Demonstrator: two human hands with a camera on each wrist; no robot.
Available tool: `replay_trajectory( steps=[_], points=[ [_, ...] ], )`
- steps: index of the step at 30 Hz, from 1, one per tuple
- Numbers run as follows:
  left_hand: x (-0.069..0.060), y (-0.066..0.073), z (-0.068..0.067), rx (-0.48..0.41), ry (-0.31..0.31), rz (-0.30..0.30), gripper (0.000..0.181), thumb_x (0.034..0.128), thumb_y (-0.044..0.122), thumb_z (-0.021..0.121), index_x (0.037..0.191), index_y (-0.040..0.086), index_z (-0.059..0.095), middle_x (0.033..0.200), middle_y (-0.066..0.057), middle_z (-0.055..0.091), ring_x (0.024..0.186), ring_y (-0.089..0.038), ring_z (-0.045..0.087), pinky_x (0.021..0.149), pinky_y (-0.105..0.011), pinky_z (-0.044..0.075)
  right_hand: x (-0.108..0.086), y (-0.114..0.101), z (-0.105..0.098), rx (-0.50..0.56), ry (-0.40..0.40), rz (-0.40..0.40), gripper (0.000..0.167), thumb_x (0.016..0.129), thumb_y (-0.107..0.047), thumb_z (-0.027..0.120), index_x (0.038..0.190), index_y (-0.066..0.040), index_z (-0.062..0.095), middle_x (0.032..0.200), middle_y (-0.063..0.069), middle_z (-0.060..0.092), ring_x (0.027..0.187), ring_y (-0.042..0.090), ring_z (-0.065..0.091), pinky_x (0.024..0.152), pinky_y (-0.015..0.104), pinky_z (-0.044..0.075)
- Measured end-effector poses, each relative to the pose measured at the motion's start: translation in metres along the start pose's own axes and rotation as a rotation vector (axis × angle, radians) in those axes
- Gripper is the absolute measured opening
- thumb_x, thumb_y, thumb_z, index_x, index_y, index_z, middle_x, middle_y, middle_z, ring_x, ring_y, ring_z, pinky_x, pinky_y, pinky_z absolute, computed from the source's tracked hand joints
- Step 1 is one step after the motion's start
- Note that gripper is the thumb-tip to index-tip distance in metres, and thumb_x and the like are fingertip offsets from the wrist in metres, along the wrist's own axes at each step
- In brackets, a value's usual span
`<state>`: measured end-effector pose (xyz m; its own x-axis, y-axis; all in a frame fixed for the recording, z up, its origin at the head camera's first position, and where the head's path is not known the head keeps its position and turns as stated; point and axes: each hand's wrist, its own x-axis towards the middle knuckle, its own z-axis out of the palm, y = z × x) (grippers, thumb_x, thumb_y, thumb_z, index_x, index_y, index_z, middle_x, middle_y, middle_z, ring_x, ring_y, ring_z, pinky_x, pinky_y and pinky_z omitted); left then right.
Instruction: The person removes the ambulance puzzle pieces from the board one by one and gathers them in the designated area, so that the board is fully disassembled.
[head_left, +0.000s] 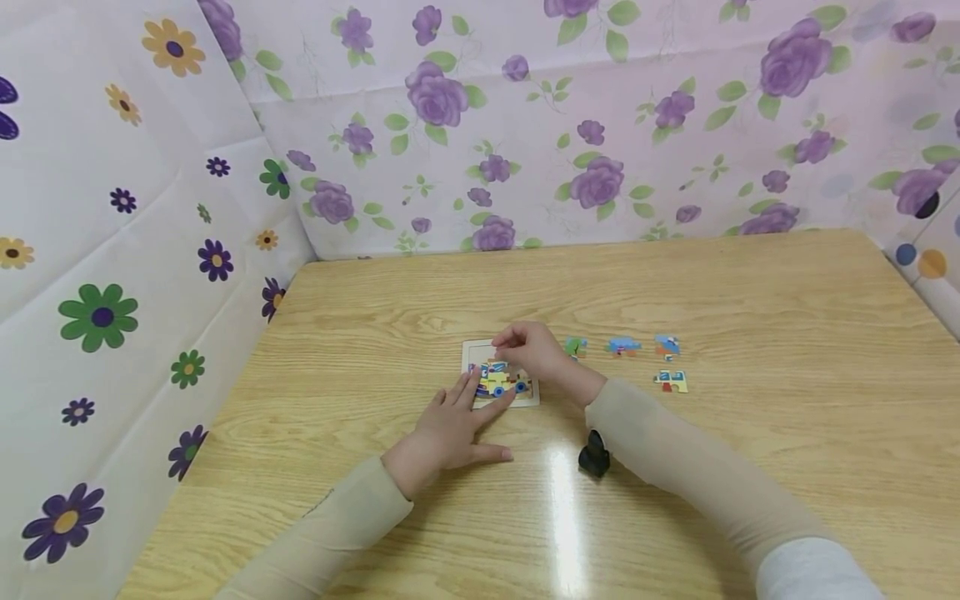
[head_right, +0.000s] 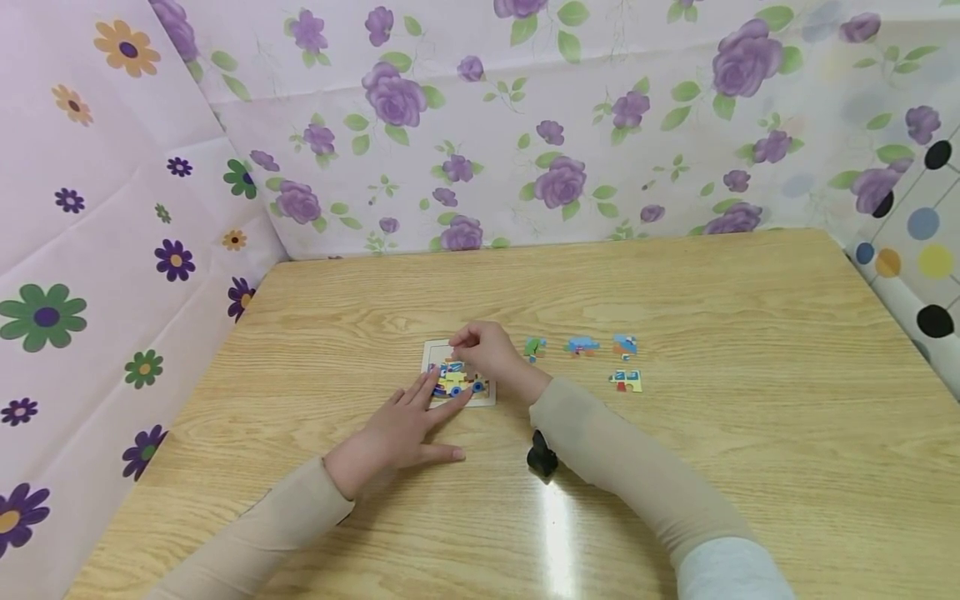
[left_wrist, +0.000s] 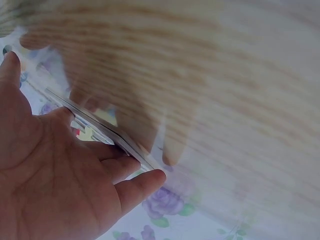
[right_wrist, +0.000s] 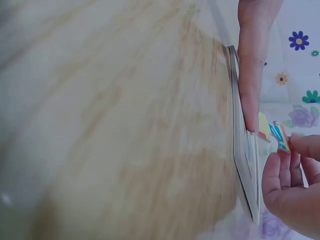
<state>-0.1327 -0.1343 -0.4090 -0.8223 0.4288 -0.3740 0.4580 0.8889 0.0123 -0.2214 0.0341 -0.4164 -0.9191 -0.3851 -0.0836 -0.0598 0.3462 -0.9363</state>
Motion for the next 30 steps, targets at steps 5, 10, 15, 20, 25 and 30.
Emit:
replay_trajectory(
  steps=[5,10,15,20,25,30],
  points=[
    [-0.001,0.001,-0.002,-0.011,0.003,0.003,0.081,0.0836,0.074,0.043,0.152,0.039,0.015,0.158,-0.020,-0.001,0.147,-0.033,0.008,0.112,-0.056,0.026,0.000,-0.001,-0.001,0.016,-0.009,-0.009,0.017,0.090,-0.004,0.063,0.105,0.005,0.066,0.090,0.010,0.065,0.077,0.012,0.056,0.065,0.019,0.047],
    [-0.001,0.001,-0.001,-0.020,0.011,0.006,0.081,0.0839,0.073,0.043,0.152,0.039,0.016,0.158,-0.020,-0.001,0.147,-0.034,0.007,0.112,-0.056,0.025,-0.001,-0.002,0.000,-0.012,0.001,-0.027,0.016,0.090,-0.004,0.063,0.103,0.003,0.067,0.093,0.011,0.066,0.081,0.014,0.059,0.069,0.021,0.049],
    [0.000,0.001,-0.001,-0.021,0.017,0.005,0.081,0.0840,0.073,0.042,0.152,0.038,0.016,0.159,-0.020,0.000,0.147,-0.034,0.007,0.112,-0.056,0.025,-0.002,-0.003,0.000,-0.037,0.052,-0.025,0.014,0.088,-0.004,0.065,0.101,0.003,0.067,0.094,0.011,0.068,0.084,0.015,0.061,0.074,0.023,0.051],
    [0.000,0.001,-0.001,-0.021,0.015,0.000,0.081,0.0834,0.074,0.042,0.152,0.039,0.017,0.158,-0.020,0.000,0.146,-0.034,0.008,0.112,-0.056,0.025,-0.008,-0.005,-0.004,-0.018,0.096,-0.022,0.012,0.087,-0.003,0.066,0.098,0.003,0.068,0.095,0.012,0.068,0.082,0.016,0.061,0.074,0.024,0.052],
    [0.000,0.000,0.000,-0.030,0.012,-0.006,0.081,0.0829,0.075,0.043,0.151,0.039,0.017,0.159,-0.020,-0.001,0.147,-0.034,0.007,0.112,-0.055,0.025,-0.012,-0.007,-0.011,0.008,0.124,-0.033,0.010,0.088,-0.003,0.065,0.097,0.002,0.068,0.097,0.013,0.068,0.083,0.016,0.061,0.073,0.024,0.052],
    [0.002,0.000,0.001,-0.041,0.012,-0.008,0.082,0.0827,0.075,0.043,0.151,0.040,0.016,0.159,-0.020,-0.001,0.147,-0.034,0.006,0.113,-0.056,0.024,-0.018,-0.006,-0.021,-0.006,0.140,-0.032,0.010,0.088,-0.005,0.065,0.096,0.000,0.069,0.098,0.012,0.068,0.085,0.017,0.062,0.075,0.026,0.053]
  ],
)
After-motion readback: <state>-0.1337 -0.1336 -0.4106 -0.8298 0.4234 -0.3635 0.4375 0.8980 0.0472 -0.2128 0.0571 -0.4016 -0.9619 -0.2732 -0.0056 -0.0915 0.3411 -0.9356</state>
